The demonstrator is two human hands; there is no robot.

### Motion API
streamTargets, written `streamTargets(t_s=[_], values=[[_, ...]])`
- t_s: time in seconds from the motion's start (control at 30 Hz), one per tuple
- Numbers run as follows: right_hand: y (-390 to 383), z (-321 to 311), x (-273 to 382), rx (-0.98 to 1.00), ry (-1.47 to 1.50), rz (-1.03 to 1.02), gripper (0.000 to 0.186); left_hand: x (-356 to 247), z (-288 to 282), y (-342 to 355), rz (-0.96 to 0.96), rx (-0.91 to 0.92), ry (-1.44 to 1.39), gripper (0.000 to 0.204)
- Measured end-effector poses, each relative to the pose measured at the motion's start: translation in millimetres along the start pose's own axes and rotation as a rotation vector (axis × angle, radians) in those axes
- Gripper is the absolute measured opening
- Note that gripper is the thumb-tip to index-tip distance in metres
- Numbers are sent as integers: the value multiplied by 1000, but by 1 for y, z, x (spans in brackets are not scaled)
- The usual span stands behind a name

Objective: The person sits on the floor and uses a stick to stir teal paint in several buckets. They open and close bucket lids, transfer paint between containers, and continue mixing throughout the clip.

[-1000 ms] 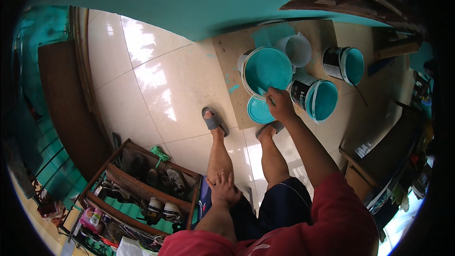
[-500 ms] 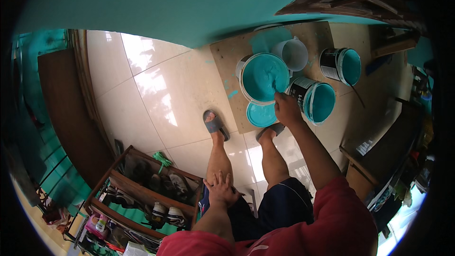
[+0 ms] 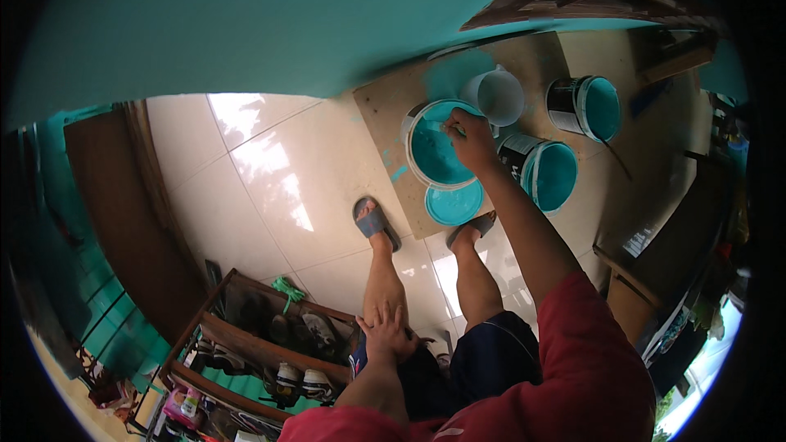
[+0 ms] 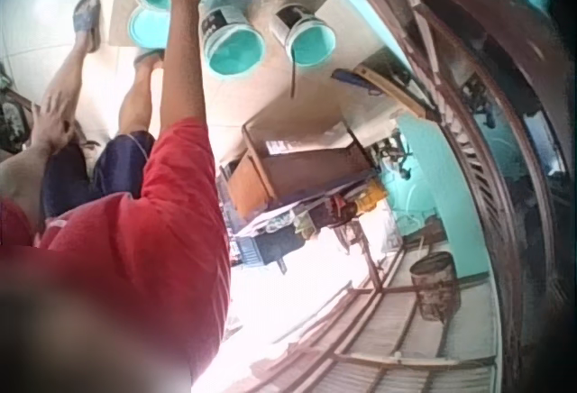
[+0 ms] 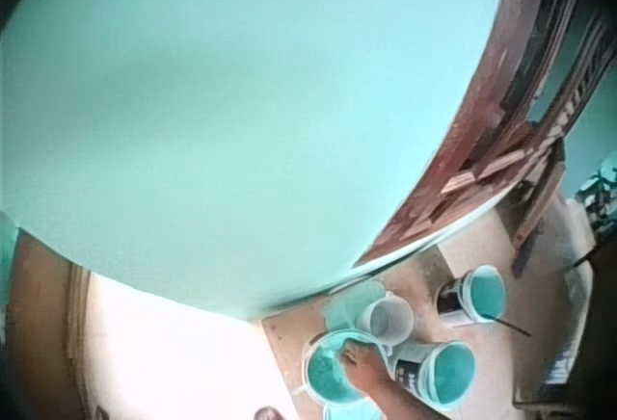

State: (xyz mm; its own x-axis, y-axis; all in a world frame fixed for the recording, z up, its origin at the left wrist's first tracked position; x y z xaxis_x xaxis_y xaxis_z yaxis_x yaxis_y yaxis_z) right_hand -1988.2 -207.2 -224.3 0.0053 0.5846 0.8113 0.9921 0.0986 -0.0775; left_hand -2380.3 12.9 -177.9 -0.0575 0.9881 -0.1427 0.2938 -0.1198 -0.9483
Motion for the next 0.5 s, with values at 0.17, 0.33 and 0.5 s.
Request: streamTargets(t_s=[0.17, 0.33, 0.5], values=[[-18, -36, -50, -31, -326, 115, 12, -5, 3, 3, 24, 38, 32, 90], [-68, -28, -22, 118, -456, 80, 31, -20, -3, 0, 85, 150, 178, 87], [-105, 16, -4, 341, -307, 171, 33, -27, 0, 8, 110, 104, 179, 84]])
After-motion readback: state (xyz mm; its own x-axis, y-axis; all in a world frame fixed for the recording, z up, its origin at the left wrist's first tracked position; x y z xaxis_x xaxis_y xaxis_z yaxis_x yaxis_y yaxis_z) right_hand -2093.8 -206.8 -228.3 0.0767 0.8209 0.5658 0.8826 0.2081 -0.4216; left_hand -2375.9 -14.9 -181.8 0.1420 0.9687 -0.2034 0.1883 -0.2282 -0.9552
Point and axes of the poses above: each hand's wrist, its own y-axis towards the middle knuckle, its own z-axis out of the palm, x = y × z, the point moved 9 cm from there along y, towards the middle knuckle
